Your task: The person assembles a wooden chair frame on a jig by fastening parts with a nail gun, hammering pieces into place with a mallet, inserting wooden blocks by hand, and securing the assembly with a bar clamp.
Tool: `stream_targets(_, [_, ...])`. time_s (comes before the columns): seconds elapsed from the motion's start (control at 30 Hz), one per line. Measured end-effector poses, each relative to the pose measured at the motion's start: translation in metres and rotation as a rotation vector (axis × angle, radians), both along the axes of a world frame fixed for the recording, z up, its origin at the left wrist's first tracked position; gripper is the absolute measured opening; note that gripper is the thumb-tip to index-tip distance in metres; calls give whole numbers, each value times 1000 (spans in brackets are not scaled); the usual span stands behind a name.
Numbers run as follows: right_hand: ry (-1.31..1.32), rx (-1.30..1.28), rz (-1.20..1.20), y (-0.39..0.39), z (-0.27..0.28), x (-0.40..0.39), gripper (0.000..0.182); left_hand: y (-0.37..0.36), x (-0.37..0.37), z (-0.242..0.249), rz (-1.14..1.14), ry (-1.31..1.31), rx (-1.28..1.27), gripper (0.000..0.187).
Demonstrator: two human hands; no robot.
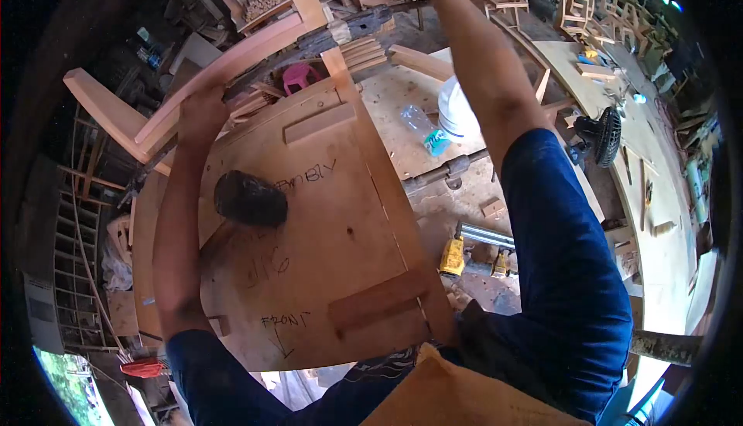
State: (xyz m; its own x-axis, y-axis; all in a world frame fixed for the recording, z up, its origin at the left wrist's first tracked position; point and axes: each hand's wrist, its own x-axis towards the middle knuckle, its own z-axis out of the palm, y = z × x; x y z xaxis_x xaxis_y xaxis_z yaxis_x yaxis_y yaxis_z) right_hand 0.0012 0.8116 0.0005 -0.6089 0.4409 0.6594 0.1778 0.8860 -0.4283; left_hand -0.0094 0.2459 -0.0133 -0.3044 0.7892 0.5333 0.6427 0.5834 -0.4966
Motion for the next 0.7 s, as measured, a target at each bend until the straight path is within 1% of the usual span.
stream_targets(0.03, [138,-206,-106,-25,17,24,42,-1,-3,-3,2,2,1,32])
stream_targets(0.07, [273,-410,-217,-46,22,41,41,-1,-6,-5,2,3,3,28])
stream_targets(0.1, [417,-121,-50,-41,3,55,39,1,-13,-5,49,-69,-12,23])
stream_targets(0.13, [554,167,123,-27,-19,80,38,0,-16,-7,48,-91,-6,23])
stream_targets(0.2, [716,-52,351,-77,-29,138,39,-3,-20,-4,43,-109,2,25])
stream_targets(0.23, [707,-547,399,-131,-16,180,40,-4,-21,-6,-16,-50,42,22])
stream_targets(0.27, [887,-281,388,-131,-49,184,38,-6,-23,-12,-8,-47,43,21])
stream_targets(0.3, [850,-226,392,-145,-70,197,32,-5,-29,-16,-3,-40,38,21])
stream_targets(0.33, [815,-171,396,-158,-91,211,30,-6,-33,-16,0,-25,33,20])
stream_targets(0.37, [781,-115,401,-172,-111,224,33,-7,-30,-14,-17,-13,34,20])
stream_targets(0.43, [744,-359,455,-181,-153,213,44,-6,-19,-14,-54,2,34,18])
stream_targets(0.47, [714,-461,483,-178,-164,205,51,-7,-20,-15,-48,-26,12,18])
stream_targets(0.57, [573,-1788,419,-184,-116,199,62,-9,-30,-24,-59,-50,-21,21])
stream_targets(0.63, [472,-1852,669,-153,-104,182,64,-12,-36,-30,-96,12,-5,26])
stream_targets(0.67, [412,-1874,800,-138,-98,174,65,-13,-36,-25,-121,-19,-14,31])
stream_targets(0.7, [407,-1720,932,-133,-84,174,59,-15,-34,-23,-141,-53,-26,36])
